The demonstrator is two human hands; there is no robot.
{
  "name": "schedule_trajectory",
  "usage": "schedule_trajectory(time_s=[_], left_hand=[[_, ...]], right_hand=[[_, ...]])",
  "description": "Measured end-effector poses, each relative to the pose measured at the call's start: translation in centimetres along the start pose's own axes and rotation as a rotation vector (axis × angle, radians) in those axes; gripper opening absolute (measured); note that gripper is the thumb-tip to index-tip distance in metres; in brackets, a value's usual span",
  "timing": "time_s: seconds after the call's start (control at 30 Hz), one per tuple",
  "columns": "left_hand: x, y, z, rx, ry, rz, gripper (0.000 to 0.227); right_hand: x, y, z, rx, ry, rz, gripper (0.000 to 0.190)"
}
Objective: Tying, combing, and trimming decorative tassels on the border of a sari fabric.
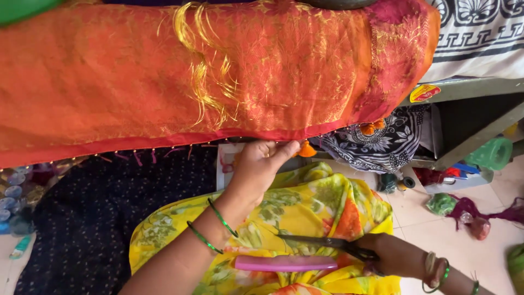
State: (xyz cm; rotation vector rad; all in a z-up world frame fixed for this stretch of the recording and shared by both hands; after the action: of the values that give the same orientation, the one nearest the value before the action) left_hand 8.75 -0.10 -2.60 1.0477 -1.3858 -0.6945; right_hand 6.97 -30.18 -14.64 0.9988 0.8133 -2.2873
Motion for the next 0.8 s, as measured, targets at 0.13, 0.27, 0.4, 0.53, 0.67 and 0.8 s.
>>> schedule_trajectory(time_s=[0.13, 0.27, 0.4, 0.53, 0.67, 0.8], left_hand=[[0.1, -0.1, 0.7, 0.102, 0.001, -0.004, 0.021], [-0.6, -2.3, 2.1, 0.188, 0.009, -0.245, 0.021], [-2.4, -7.2, 3.8, 0.061, 0.094, -0.202, 0.021], [-1.7, -9.6, 6.2, -0.064, 0.145, -0.097, 0.021], [-0.1, -12.6, 9.1, -0.169, 0.111, -0.074, 0.02], [0.7, -14.5, 10.5, -0.267, 0.059, -0.013, 0.02]], right_hand=[[2.3, 1.8, -0.1, 0.018, 0.085, -0.106, 0.048], [3.9, 7.8, 1.3, -0.016, 0.502, -0.235, 0.029], [4.6, 13.1, 5.9, 0.357, 0.758, -0.478, 0.025], [11.3, 22.0, 10.5, 0.485, 0.843, -0.631, 0.043], [19.9, 29.0, 15.8, 0.834, 0.923, -0.881, 0.021], [23.7, 28.8, 17.8, 1.048, 0.818, -0.7, 0.013]])
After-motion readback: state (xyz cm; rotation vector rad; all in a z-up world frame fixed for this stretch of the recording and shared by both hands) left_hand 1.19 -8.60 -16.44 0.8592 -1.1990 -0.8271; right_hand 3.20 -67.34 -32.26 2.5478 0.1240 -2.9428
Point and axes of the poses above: each hand's wrist, its own z-axis away from the middle knuckle, its own x-axis out of the palm, y = z × x, the point moved 7 cm from there along -z, towards the middle knuckle, and after that the axes turned 12 degrees about z, right-handed, at the moved point
